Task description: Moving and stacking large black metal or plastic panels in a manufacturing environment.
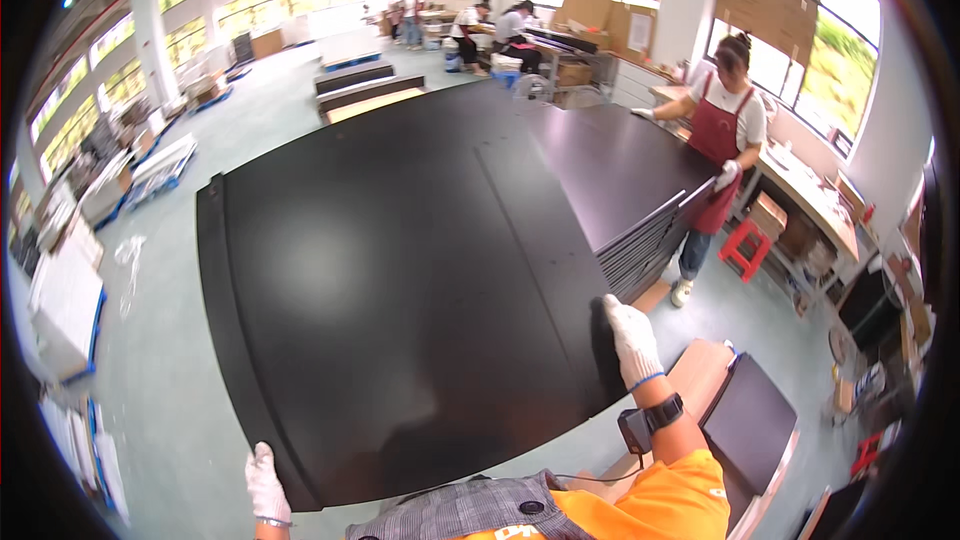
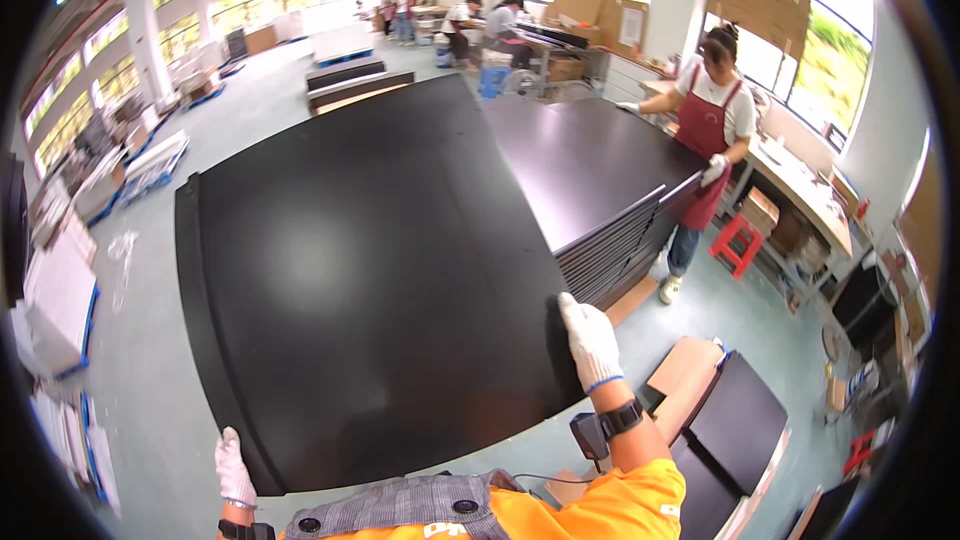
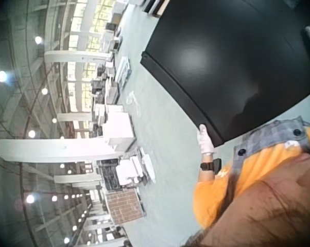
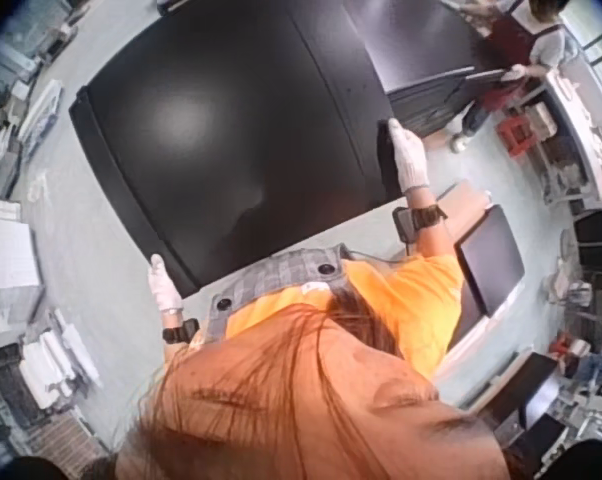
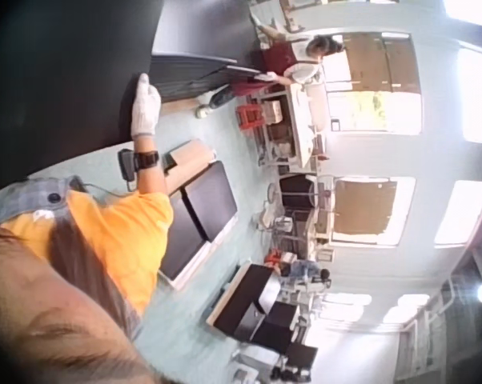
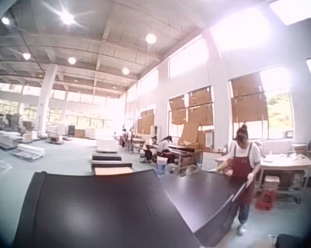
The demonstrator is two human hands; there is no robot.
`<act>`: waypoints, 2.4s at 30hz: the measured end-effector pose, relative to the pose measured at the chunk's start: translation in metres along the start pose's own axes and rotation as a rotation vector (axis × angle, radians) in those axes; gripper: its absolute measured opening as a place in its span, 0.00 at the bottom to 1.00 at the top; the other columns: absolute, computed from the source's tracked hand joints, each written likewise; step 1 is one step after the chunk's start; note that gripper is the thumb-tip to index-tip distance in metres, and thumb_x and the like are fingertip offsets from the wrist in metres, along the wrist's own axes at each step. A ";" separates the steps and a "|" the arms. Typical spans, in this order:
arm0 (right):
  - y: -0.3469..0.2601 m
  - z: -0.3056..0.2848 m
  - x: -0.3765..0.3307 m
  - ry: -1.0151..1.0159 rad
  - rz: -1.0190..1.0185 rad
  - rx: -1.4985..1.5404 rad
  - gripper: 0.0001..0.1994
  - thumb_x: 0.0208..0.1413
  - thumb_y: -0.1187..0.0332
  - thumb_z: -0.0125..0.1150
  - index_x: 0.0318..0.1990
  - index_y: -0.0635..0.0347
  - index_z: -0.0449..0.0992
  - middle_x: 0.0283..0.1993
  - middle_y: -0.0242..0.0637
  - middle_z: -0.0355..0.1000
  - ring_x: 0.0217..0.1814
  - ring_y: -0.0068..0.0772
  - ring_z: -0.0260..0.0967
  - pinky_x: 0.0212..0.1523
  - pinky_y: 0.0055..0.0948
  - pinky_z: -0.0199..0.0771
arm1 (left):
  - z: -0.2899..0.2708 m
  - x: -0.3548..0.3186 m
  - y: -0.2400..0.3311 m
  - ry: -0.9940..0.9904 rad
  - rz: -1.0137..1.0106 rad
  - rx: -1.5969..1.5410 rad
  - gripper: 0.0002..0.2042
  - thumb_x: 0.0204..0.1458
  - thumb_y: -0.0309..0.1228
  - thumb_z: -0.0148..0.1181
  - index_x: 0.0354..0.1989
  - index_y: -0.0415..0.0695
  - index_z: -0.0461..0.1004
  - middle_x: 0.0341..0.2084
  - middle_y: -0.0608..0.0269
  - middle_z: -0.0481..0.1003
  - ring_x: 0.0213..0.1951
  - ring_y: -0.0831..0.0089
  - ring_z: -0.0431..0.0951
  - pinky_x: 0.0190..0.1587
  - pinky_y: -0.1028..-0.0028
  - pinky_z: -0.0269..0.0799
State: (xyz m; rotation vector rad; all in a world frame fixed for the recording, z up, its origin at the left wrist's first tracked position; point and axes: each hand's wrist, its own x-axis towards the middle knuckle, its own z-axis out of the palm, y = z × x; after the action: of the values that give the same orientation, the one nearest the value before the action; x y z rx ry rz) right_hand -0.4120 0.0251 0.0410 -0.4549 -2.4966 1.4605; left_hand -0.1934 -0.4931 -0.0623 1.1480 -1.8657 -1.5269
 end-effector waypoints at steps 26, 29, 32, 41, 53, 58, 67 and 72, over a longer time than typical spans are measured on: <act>-0.090 0.091 0.059 0.616 0.416 0.559 0.20 0.59 0.55 0.56 0.46 0.65 0.76 0.39 0.34 0.73 0.36 0.26 0.70 0.38 0.26 0.70 | 0.401 0.336 0.320 -1.029 0.280 0.407 0.19 0.52 0.37 0.63 0.46 0.36 0.72 0.35 0.61 0.77 0.35 0.76 0.76 0.40 0.74 0.74; -0.095 0.094 0.077 0.642 0.402 0.591 0.20 0.59 0.55 0.56 0.44 0.66 0.76 0.39 0.36 0.74 0.37 0.27 0.70 0.39 0.28 0.70 | 0.455 0.342 0.351 -1.341 0.175 0.225 0.20 0.51 0.38 0.65 0.45 0.36 0.73 0.35 0.61 0.77 0.36 0.76 0.77 0.39 0.75 0.74; -0.094 0.101 0.094 0.750 0.439 0.578 0.20 0.59 0.55 0.56 0.43 0.68 0.76 0.38 0.36 0.74 0.38 0.27 0.70 0.40 0.29 0.70 | 0.501 0.346 0.383 -1.309 0.323 0.443 0.29 0.47 0.47 0.65 0.47 0.33 0.72 0.36 0.56 0.78 0.36 0.72 0.78 0.40 0.74 0.74; -0.125 0.163 0.164 1.040 0.640 0.462 0.24 0.57 0.52 0.58 0.48 0.66 0.73 0.44 0.38 0.72 0.43 0.32 0.71 0.44 0.32 0.72 | 0.672 0.409 0.428 -1.299 0.733 0.735 0.43 0.42 0.61 0.60 0.54 0.30 0.67 0.44 0.43 0.75 0.45 0.59 0.77 0.51 0.68 0.70; -0.245 0.253 0.267 1.016 0.694 0.068 0.28 0.60 0.52 0.53 0.59 0.67 0.67 0.54 0.43 0.70 0.51 0.33 0.67 0.53 0.29 0.67 | 0.789 0.466 0.474 -1.667 0.554 0.735 0.41 0.42 0.61 0.61 0.50 0.32 0.70 0.43 0.44 0.76 0.44 0.60 0.78 0.48 0.69 0.70; -0.245 0.250 0.295 1.027 0.770 -0.008 0.31 0.60 0.49 0.52 0.59 0.70 0.65 0.58 0.46 0.67 0.57 0.38 0.64 0.58 0.33 0.63 | 0.808 0.468 0.471 -1.680 0.533 0.759 0.41 0.42 0.62 0.60 0.51 0.32 0.69 0.45 0.43 0.75 0.48 0.56 0.76 0.50 0.67 0.69; -0.200 0.218 0.306 1.027 0.748 0.075 0.27 0.60 0.53 0.54 0.59 0.67 0.67 0.59 0.44 0.66 0.60 0.39 0.63 0.59 0.35 0.63 | 0.820 0.459 0.472 -1.666 0.523 0.773 0.42 0.43 0.61 0.59 0.53 0.33 0.67 0.45 0.42 0.75 0.47 0.55 0.76 0.50 0.68 0.69; -0.128 0.191 0.296 0.904 0.807 -0.123 0.22 0.58 0.52 0.53 0.40 0.67 0.74 0.35 0.40 0.71 0.38 0.30 0.67 0.44 0.28 0.67 | 0.826 0.448 0.475 -1.600 0.573 0.841 0.42 0.44 0.58 0.58 0.60 0.35 0.62 0.48 0.43 0.74 0.49 0.56 0.75 0.53 0.68 0.68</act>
State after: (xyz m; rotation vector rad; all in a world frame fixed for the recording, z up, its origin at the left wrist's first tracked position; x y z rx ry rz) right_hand -0.7706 -0.0795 0.0684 -1.8098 -1.6884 0.9059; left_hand -1.2282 -0.3857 0.0985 -0.9004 -3.5160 -1.2634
